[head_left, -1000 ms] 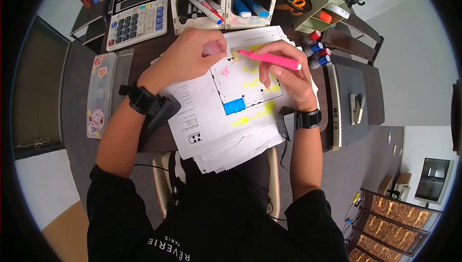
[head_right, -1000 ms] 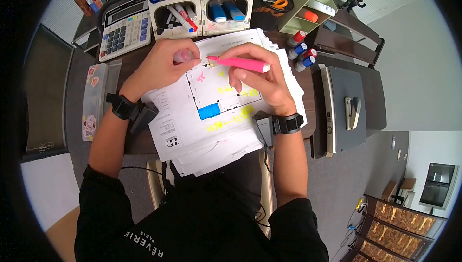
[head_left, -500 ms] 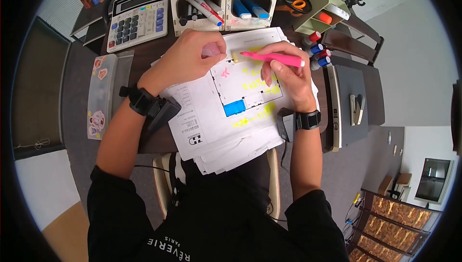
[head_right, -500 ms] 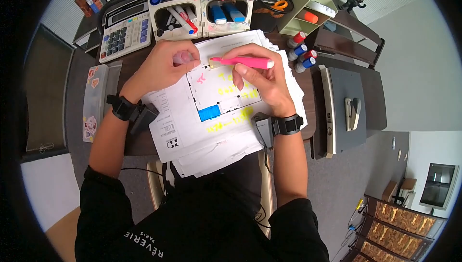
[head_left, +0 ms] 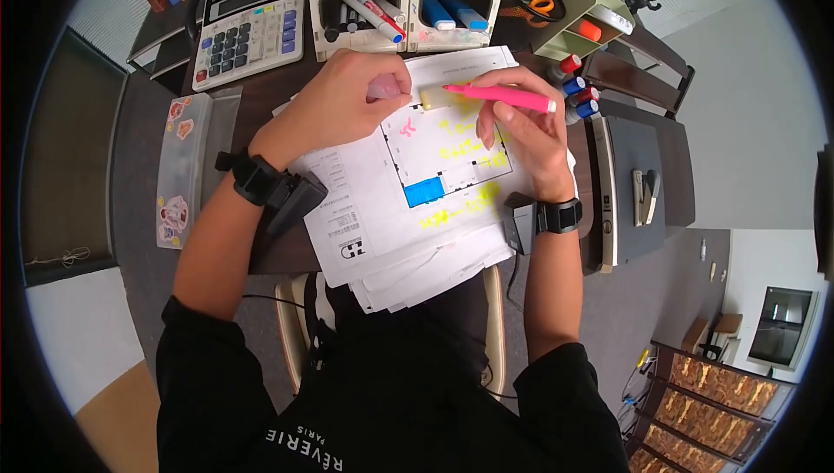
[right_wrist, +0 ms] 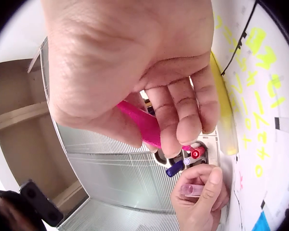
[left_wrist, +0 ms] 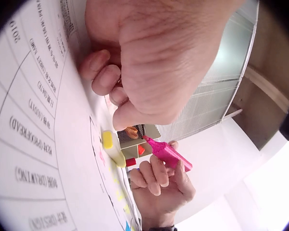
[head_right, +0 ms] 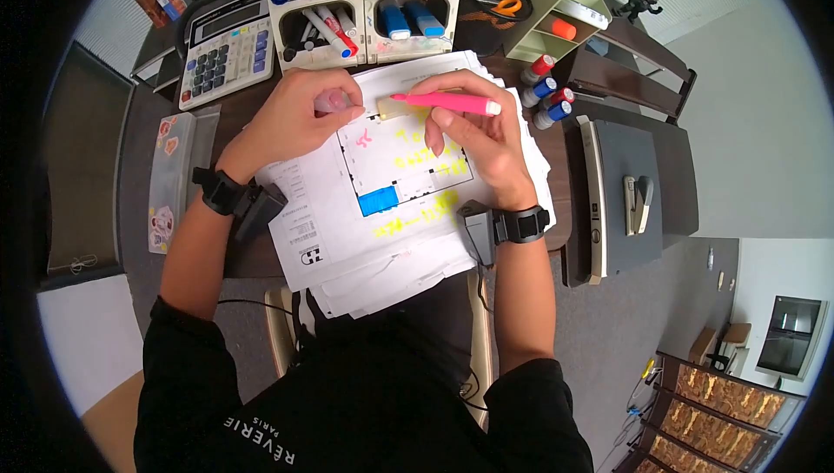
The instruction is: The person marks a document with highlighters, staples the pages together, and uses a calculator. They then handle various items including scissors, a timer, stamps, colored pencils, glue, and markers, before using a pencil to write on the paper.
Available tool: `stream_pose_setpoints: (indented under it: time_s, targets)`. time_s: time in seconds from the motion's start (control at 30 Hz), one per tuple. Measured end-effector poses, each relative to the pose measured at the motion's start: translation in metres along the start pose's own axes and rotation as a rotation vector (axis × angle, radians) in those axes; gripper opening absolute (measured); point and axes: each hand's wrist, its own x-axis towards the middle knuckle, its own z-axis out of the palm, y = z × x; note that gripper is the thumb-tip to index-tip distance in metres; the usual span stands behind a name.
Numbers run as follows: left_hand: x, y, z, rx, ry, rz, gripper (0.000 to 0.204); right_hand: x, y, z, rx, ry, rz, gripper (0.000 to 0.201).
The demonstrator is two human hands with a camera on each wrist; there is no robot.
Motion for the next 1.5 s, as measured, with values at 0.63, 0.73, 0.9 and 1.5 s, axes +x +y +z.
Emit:
stream_pose_setpoints:
  time_s: [0.63, 0.73, 0.9, 1.5]
  targets:
    - [0.001, -0.006, 0.002, 0.008, 0.011, 0.038, 0.011, -0.001, 0.010, 0.002, -0.065, 0.346, -0.015, 0.022]
    - [0.001, -0.006, 0.001, 0.010, 0.016, 0.027, 0.011, 0.004, 0.010, -0.009, 0.168, 0.514, -0.142, 0.028]
    - [0.000, -0.005, 0.000, 0.006, 0.004, 0.014, 0.011, 0.005, 0.011, -0.015, 0.251, 0.494, -0.144, 0.029]
    - [0.001, -0.005, 0.001, 0.024, 0.016, 0.023, 0.012, 0.000, 0.005, -0.007, 0.137, 0.622, -0.134, 0.033]
